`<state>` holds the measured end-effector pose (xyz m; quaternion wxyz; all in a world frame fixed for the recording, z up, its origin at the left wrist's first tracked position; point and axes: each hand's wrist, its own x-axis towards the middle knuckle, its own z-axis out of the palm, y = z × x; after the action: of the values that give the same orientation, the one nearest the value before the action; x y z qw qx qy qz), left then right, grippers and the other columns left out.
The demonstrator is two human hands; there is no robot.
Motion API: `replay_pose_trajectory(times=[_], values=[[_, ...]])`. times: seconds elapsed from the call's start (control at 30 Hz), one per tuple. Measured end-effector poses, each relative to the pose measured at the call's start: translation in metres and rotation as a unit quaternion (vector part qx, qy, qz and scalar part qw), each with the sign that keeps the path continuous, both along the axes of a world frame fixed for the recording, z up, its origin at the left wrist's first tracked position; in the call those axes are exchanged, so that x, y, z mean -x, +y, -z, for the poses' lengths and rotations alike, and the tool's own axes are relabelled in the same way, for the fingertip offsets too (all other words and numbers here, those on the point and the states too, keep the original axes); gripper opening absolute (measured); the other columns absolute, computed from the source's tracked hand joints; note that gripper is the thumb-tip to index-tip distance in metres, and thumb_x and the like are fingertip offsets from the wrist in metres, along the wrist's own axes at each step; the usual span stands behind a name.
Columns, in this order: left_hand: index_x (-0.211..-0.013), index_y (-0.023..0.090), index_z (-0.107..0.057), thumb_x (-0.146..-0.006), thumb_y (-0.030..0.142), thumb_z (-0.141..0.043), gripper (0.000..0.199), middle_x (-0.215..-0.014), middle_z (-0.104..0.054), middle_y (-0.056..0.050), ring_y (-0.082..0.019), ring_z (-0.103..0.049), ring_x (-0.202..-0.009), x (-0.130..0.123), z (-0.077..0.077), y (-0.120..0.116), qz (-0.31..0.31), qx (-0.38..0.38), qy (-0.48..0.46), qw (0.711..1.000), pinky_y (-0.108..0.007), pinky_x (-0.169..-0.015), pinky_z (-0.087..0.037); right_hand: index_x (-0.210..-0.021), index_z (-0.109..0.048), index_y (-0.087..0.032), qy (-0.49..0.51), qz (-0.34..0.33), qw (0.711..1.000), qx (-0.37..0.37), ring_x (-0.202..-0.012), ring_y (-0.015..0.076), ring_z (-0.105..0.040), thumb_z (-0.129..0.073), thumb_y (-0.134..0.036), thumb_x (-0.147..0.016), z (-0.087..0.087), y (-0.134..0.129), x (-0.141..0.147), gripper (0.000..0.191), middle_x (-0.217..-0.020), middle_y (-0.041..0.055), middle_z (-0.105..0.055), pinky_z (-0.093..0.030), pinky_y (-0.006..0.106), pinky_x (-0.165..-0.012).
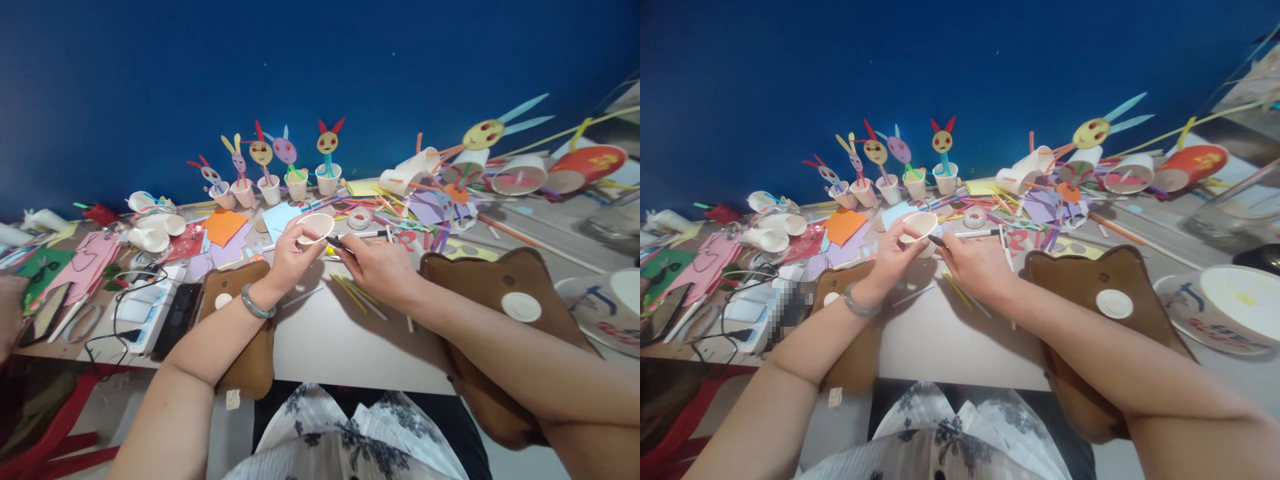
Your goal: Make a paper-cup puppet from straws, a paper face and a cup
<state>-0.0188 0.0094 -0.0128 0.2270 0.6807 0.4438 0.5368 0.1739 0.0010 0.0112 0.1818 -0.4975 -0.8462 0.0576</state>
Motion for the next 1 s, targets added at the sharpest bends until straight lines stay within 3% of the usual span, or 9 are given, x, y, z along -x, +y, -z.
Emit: replay_pose_trajectory(times=[0.17, 0.23, 0.4, 0.47, 0.57, 0.67, 0.77, 0.87, 1.0], values=[[-0.078, 0.018, -0.063, -0.085, 0.048, -0.071, 0.031, -0.098, -0.066, -0.008, -0.023, -0.064, -0.105, 0.0, 0.0, 0.0, -0.009, -0.024, -0.002, 1.0, -0.04, -0.094, -0.054, -0.077, -0.051, -0.021, 0.247, -0.05, 0.949, 0.188, -0.053, 0.0126, -0.04, -0.049, -0.044, -0.093, -0.001, 0.007, 0.001, 0.028, -0.058, -0.0033, -0.046, -0.026, 0.027, -0.056], [-0.078, 0.019, -0.063, -0.086, 0.046, -0.07, 0.03, -0.098, -0.067, -0.007, -0.023, -0.065, -0.104, 0.0, -0.001, 0.0, -0.008, -0.03, 0.01, 0.999, -0.04, -0.093, -0.054, -0.075, -0.048, -0.022, 0.332, -0.051, 0.897, 0.286, -0.048, 0.0096, -0.033, -0.053, -0.048, -0.091, -0.001, 0.008, 0.002, 0.031, -0.054, -0.0067, -0.038, -0.023, 0.025, -0.051], [-0.077, 0.019, -0.062, -0.087, 0.041, -0.07, 0.025, -0.095, -0.066, -0.007, -0.022, -0.065, -0.1, 0.0, -0.003, -0.002, -0.005, -0.033, 0.016, 0.999, -0.04, -0.093, -0.054, -0.078, -0.044, -0.023, 0.467, -0.027, 0.718, 0.516, -0.044, 0.0055, -0.011, -0.066, -0.051, -0.085, -0.008, 0.005, 0.005, 0.036, -0.05, -0.0126, -0.025, -0.008, 0.022, -0.043], [-0.077, 0.02, -0.063, -0.086, 0.04, -0.07, 0.023, -0.092, -0.065, -0.006, -0.021, -0.064, -0.099, 0.0, -0.003, -0.002, -0.006, -0.027, 0.011, 1.0, -0.039, -0.092, -0.054, -0.079, -0.044, -0.023, 0.482, -0.02, 0.678, 0.555, -0.044, 0.0051, -0.007, -0.069, -0.048, -0.083, -0.012, 0.005, 0.005, 0.036, -0.048, -0.0135, -0.024, -0.005, 0.021, -0.042], [-0.077, 0.02, -0.064, -0.086, 0.042, -0.07, 0.024, -0.089, -0.065, -0.006, -0.021, -0.064, -0.097, 0.0, -0.003, -0.001, -0.008, -0.022, 0.011, 1.0, -0.039, -0.091, -0.054, -0.079, -0.043, -0.024, 0.488, -0.02, 0.655, 0.577, -0.042, 0.0051, -0.006, -0.068, -0.047, -0.083, -0.014, 0.005, 0.005, 0.035, -0.047, -0.0141, -0.023, -0.004, 0.021, -0.041], [-0.078, 0.019, -0.064, -0.085, 0.044, -0.071, 0.027, -0.092, -0.065, -0.006, -0.021, -0.064, -0.1, -0.001, -0.001, 0.0, -0.008, -0.022, 0.008, 1.0, -0.039, -0.093, -0.053, -0.08, -0.043, -0.024, 0.476, -0.03, 0.681, 0.556, -0.043, 0.0056, -0.007, -0.066, -0.051, -0.084, -0.01, 0.006, 0.004, 0.036, -0.048, -0.014, -0.023, -0.006, 0.022, -0.042], [-0.078, 0.019, -0.064, -0.085, 0.046, -0.071, 0.029, -0.095, -0.066, -0.007, -0.022, -0.064, -0.101, -0.001, -0.001, 0.0, -0.004, -0.012, -0.006, 1.0, -0.039, -0.091, -0.054, -0.077, -0.044, -0.024, 0.419, -0.04, 0.791, 0.444, -0.044, 0.0073, -0.019, -0.06, -0.054, -0.088, -0.003, 0.008, 0.004, 0.036, -0.052, -0.0111, -0.03, -0.015, 0.023, -0.046], [-0.078, 0.019, -0.064, -0.084, 0.045, -0.072, 0.028, -0.095, -0.066, -0.007, -0.022, -0.065, -0.102, -0.001, -0.001, -0.001, 0.0, 0.005, -0.012, 1.0, -0.038, -0.091, -0.055, -0.075, -0.047, -0.022, 0.309, -0.051, 0.915, 0.254, -0.052, 0.0113, -0.036, -0.054, -0.046, -0.091, 0.001, 0.008, 0.003, 0.03, -0.056, -0.0061, -0.04, -0.025, 0.026, -0.054], [-0.076, 0.017, -0.064, -0.084, 0.043, -0.073, 0.028, -0.097, -0.066, -0.008, -0.023, -0.066, -0.103, -0.002, -0.001, -0.001, 0.0, 0.014, -0.013, 1.0, -0.039, -0.092, -0.055, -0.078, -0.05, -0.021, 0.187, -0.053, 0.973, 0.121, -0.058, 0.0154, -0.045, -0.047, -0.038, -0.094, 0.002, 0.007, 0.001, 0.024, -0.062, -0.0014, -0.05, -0.027, 0.029, -0.059]])
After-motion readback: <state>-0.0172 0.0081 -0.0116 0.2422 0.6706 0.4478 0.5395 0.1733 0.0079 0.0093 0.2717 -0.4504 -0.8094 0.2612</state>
